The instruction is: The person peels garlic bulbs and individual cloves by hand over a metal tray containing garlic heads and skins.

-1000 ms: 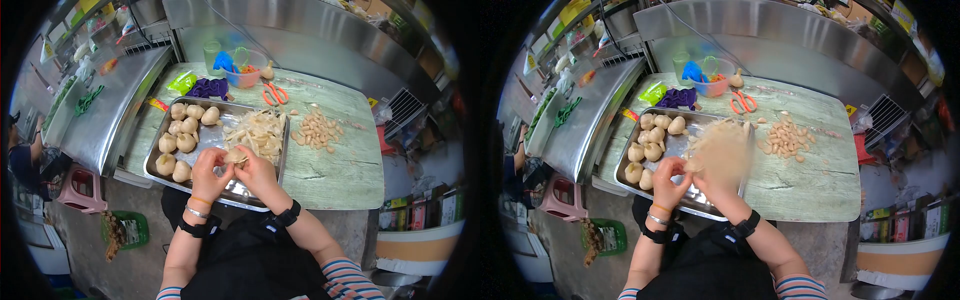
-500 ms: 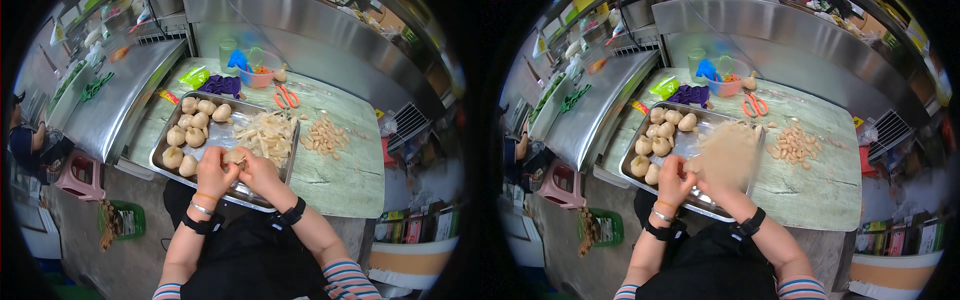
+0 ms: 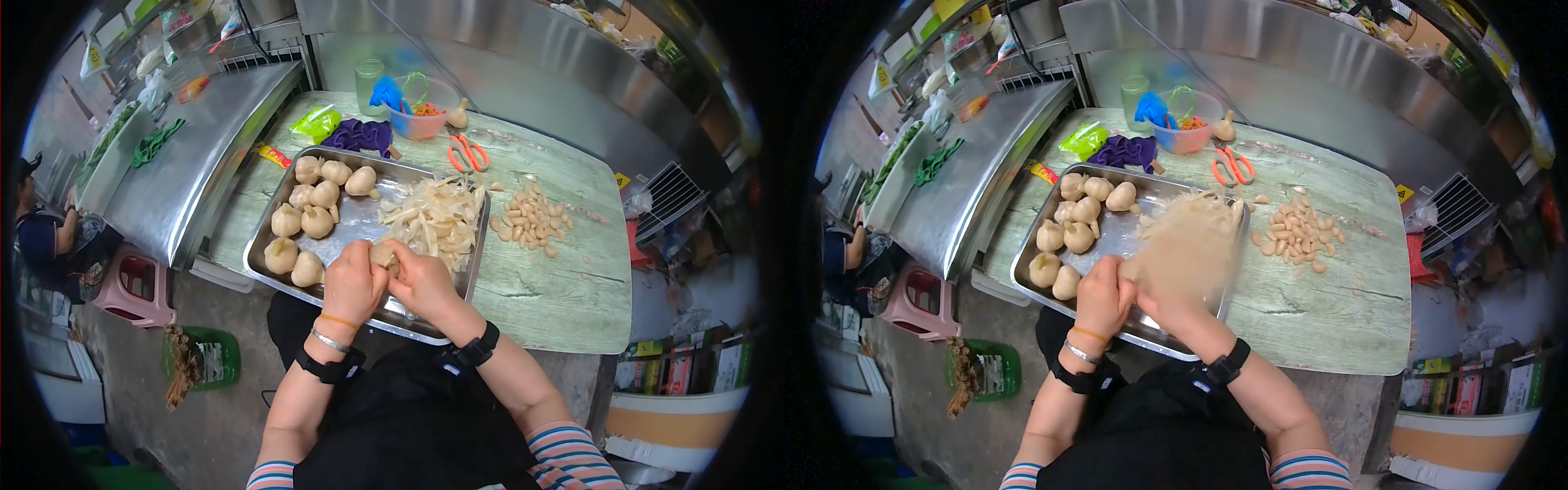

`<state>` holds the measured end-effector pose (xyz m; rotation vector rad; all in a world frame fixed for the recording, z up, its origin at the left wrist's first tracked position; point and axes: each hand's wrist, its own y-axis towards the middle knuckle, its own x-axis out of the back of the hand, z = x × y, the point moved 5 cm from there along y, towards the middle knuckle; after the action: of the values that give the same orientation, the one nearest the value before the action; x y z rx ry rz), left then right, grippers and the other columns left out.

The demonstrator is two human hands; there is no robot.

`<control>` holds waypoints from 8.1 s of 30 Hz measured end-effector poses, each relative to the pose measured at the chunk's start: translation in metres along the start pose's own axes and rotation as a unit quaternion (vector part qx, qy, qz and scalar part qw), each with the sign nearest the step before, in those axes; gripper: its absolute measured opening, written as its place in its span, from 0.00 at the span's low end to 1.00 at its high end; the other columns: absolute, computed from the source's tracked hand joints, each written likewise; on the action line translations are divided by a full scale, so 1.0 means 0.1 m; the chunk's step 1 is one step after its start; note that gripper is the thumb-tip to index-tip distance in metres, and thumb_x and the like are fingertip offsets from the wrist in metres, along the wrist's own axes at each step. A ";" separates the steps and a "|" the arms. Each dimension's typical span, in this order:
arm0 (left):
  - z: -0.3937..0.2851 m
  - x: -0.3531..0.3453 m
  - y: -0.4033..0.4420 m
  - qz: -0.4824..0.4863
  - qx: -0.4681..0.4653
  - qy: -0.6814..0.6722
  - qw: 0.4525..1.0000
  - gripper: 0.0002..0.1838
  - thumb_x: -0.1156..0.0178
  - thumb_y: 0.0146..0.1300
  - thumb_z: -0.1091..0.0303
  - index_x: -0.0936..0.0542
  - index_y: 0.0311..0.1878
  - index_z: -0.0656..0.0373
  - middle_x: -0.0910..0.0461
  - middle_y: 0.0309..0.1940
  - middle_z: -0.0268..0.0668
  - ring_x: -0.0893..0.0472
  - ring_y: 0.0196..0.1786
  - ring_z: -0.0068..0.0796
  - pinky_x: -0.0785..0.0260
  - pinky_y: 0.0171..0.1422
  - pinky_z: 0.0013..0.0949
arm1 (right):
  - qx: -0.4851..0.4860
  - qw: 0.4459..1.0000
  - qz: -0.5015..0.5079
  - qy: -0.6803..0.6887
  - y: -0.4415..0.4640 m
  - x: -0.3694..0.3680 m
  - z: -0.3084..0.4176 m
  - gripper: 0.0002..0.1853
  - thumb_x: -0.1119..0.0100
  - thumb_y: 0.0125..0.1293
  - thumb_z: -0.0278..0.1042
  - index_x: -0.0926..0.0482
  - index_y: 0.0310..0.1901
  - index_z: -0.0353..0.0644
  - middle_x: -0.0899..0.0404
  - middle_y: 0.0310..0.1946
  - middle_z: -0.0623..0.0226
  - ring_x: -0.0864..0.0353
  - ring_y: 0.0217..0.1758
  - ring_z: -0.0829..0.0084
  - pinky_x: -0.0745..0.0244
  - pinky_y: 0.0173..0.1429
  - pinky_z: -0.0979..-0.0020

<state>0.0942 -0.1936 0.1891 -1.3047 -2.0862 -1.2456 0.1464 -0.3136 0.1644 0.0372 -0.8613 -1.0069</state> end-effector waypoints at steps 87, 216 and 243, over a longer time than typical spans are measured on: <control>0.25 -0.21 -0.10 0.031 0.178 -0.379 0.908 0.05 0.44 0.66 0.72 0.24 0.38 0.65 0.24 0.27 0.31 0.26 0.26 0.16 0.32 0.31 0.21 | -0.067 0.974 -0.013 0.218 0.04 0.19 0.13 0.16 0.36 0.59 0.30 0.27 0.48 0.42 0.29 0.20 0.75 0.28 0.24 0.83 0.33 0.30 0.78; 0.32 -0.24 -0.05 0.086 0.256 -0.574 0.773 0.09 0.42 0.64 0.75 0.22 0.48 0.64 0.20 0.42 0.36 0.21 0.40 0.20 0.27 0.47 0.22 | -0.205 0.936 -0.008 0.287 -0.04 0.11 -0.05 0.08 0.36 0.59 0.30 0.20 0.38 0.36 0.24 0.26 0.77 0.32 0.29 0.88 0.34 0.34 0.82; 0.18 -0.26 -0.05 0.142 0.237 -0.600 0.751 0.14 0.48 0.69 0.73 0.26 0.55 0.67 0.19 0.44 0.39 0.19 0.46 0.26 0.25 0.51 0.25 | -0.161 0.931 -0.115 0.308 -0.02 0.13 -0.22 0.03 0.41 0.60 0.28 0.23 0.34 0.38 0.28 0.23 0.80 0.33 0.27 0.87 0.34 0.35 0.82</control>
<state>0.1048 -0.1933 0.1588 -2.3133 -2.4399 0.5104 0.1627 -0.3322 0.1567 0.1691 -0.1119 -1.2516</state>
